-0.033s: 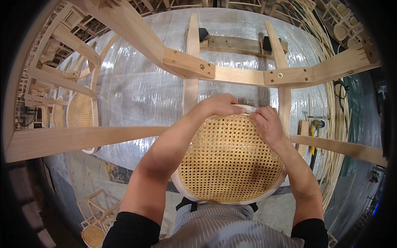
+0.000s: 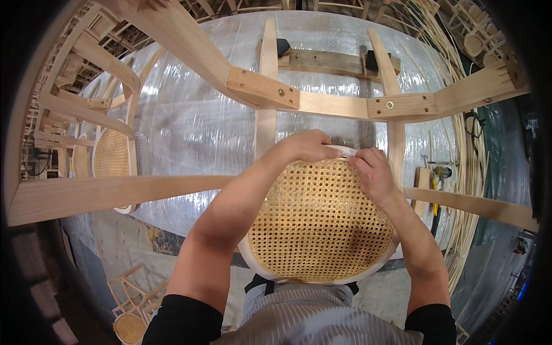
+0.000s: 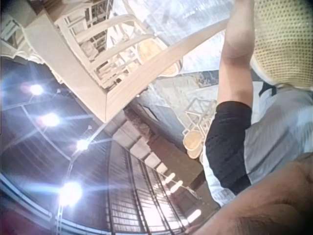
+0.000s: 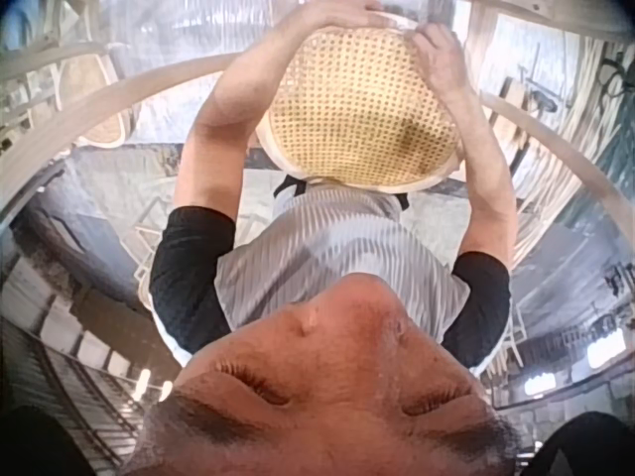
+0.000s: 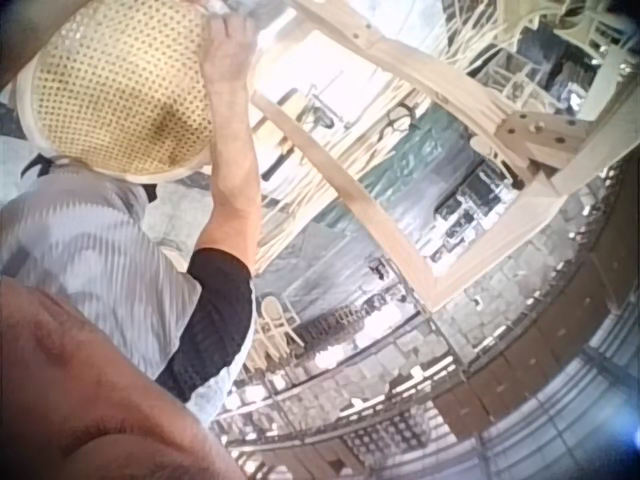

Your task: The person weaves thin cane strips into the perforated seat of a wooden chair frame. They use a hammer to tap the strips into place and a utility knife to trim excess material, working around the perimeter of the seat.

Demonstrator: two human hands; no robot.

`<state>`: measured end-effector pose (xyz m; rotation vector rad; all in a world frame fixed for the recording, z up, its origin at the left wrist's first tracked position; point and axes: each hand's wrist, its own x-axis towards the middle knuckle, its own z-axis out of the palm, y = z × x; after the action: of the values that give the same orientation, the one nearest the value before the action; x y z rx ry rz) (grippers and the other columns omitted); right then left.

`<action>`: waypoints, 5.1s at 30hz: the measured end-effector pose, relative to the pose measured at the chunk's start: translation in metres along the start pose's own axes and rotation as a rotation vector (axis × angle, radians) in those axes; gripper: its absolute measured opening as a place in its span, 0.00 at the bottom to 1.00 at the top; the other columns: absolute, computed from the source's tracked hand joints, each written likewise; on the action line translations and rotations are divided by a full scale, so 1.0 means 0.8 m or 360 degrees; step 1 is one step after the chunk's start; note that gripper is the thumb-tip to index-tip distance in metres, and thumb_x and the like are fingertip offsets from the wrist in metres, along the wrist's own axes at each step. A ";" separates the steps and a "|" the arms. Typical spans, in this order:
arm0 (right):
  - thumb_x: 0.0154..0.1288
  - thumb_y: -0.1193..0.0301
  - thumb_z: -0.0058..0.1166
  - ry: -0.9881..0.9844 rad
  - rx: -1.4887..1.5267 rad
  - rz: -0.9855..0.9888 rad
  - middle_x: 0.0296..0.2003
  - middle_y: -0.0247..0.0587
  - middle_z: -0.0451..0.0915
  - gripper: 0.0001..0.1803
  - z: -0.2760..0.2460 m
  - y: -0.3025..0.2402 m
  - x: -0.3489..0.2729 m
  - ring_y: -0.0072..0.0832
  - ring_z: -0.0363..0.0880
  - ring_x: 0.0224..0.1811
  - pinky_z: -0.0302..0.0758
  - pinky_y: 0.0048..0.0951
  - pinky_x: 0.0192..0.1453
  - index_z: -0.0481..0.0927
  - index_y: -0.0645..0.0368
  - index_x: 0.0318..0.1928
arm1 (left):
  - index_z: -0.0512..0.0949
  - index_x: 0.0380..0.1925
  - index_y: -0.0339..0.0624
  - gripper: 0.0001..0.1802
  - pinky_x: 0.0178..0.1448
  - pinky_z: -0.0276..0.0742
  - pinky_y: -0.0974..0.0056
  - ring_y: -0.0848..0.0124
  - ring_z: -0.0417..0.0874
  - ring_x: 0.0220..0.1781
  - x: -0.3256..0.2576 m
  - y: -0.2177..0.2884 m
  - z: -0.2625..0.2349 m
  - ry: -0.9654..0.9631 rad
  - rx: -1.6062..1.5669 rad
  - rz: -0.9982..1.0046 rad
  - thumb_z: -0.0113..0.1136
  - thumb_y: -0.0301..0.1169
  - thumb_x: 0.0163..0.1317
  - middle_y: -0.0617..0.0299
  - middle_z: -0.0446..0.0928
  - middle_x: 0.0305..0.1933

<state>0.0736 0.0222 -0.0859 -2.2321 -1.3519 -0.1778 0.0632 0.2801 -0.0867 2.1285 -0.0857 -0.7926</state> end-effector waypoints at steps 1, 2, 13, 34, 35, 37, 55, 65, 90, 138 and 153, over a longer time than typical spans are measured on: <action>0.55 0.82 0.62 0.0003 -0.0002 0.0004 0.42 0.38 0.80 0.17 0.000 0.000 0.000 0.40 0.77 0.46 0.76 0.40 0.52 0.86 0.58 0.47 | 0.87 0.50 0.33 0.32 0.53 0.80 0.53 0.53 0.87 0.45 -0.001 0.001 0.001 0.0023 0.0031 0.0021 0.65 0.56 0.71 0.42 0.88 0.43; 0.55 0.82 0.62 0.0006 -0.0007 0.0011 0.42 0.38 0.80 0.17 0.000 0.001 -0.001 0.40 0.77 0.46 0.76 0.40 0.51 0.86 0.58 0.47 | 0.87 0.50 0.33 0.32 0.53 0.80 0.53 0.53 0.87 0.45 -0.001 0.005 0.000 0.0020 0.0032 0.0002 0.65 0.56 0.71 0.41 0.87 0.43; 0.54 0.82 0.62 -0.0053 -0.0006 -0.0016 0.42 0.38 0.80 0.19 -0.004 0.002 0.001 0.39 0.77 0.46 0.76 0.39 0.52 0.86 0.60 0.48 | 0.87 0.49 0.34 0.30 0.51 0.80 0.52 0.53 0.87 0.44 0.006 0.001 0.000 -0.0017 0.0059 0.0076 0.64 0.55 0.72 0.44 0.87 0.42; 0.49 0.84 0.63 -0.0036 0.0124 -0.0015 0.45 0.36 0.81 0.24 0.002 -0.002 0.006 0.39 0.76 0.48 0.77 0.39 0.54 0.87 0.60 0.51 | 0.86 0.54 0.39 0.22 0.56 0.79 0.59 0.67 0.85 0.47 0.012 0.000 0.002 -0.0051 -0.0027 0.0100 0.62 0.47 0.76 0.54 0.88 0.46; 0.48 0.85 0.63 -0.0033 0.0131 -0.0025 0.44 0.37 0.81 0.25 0.003 -0.002 0.009 0.41 0.77 0.47 0.77 0.39 0.53 0.87 0.60 0.51 | 0.86 0.54 0.40 0.22 0.56 0.79 0.59 0.66 0.85 0.47 0.014 0.000 0.001 -0.0061 -0.0039 0.0106 0.63 0.48 0.76 0.54 0.88 0.45; 0.51 0.84 0.64 -0.0047 0.0131 0.0021 0.44 0.38 0.81 0.22 -0.003 -0.002 0.009 0.41 0.78 0.47 0.78 0.40 0.53 0.87 0.59 0.50 | 0.87 0.53 0.41 0.22 0.55 0.79 0.59 0.66 0.85 0.46 0.017 0.000 0.000 -0.0080 -0.0059 0.0117 0.63 0.48 0.75 0.55 0.88 0.44; 0.46 0.87 0.59 0.0123 0.0035 0.0191 0.42 0.46 0.80 0.21 -0.011 0.003 -0.032 0.46 0.78 0.44 0.79 0.41 0.51 0.83 0.64 0.45 | 0.83 0.61 0.33 0.30 0.59 0.80 0.58 0.64 0.85 0.55 0.007 0.011 -0.008 -0.0259 -0.0175 -0.0059 0.64 0.50 0.75 0.50 0.87 0.54; 0.54 0.84 0.63 0.0051 0.0083 0.0280 0.45 0.42 0.83 0.18 -0.024 0.000 -0.029 0.44 0.80 0.48 0.80 0.41 0.53 0.86 0.62 0.48 | 0.83 0.64 0.35 0.30 0.63 0.80 0.60 0.64 0.86 0.57 0.012 0.004 -0.013 -0.0281 -0.0546 -0.0220 0.62 0.49 0.77 0.51 0.87 0.59; 0.68 0.77 0.62 0.0695 -0.0433 0.1019 0.57 0.44 0.79 0.23 -0.022 -0.090 -0.161 0.49 0.73 0.59 0.69 0.49 0.66 0.83 0.60 0.64 | 0.70 0.74 0.37 0.34 0.86 0.55 0.37 0.41 0.64 0.83 -0.015 0.094 0.172 0.0872 0.1008 0.1041 0.62 0.38 0.72 0.46 0.68 0.80; 0.75 0.64 0.68 0.0886 0.1318 0.1996 0.46 0.40 0.89 0.20 -0.080 -0.033 -0.201 0.24 0.84 0.46 0.80 0.30 0.54 0.86 0.69 0.55 | 0.87 0.49 0.38 0.12 0.59 0.81 0.51 0.53 0.86 0.48 0.037 0.155 0.079 0.0379 0.0409 0.0437 0.66 0.31 0.69 0.52 0.87 0.46; 0.63 0.83 0.63 0.0753 -0.0245 0.1040 0.42 0.48 0.83 0.12 -0.036 -0.080 -0.105 0.48 0.80 0.47 0.80 0.44 0.53 0.88 0.64 0.48 | 0.84 0.56 0.30 0.22 0.65 0.79 0.52 0.49 0.79 0.59 -0.001 0.116 0.150 0.0696 0.0772 0.1236 0.59 0.18 0.59 0.49 0.80 0.55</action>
<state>-0.0185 -0.0350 -0.0686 -2.4231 -0.3456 -0.5394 0.0136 0.1376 -0.0714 2.3779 -0.8810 0.1753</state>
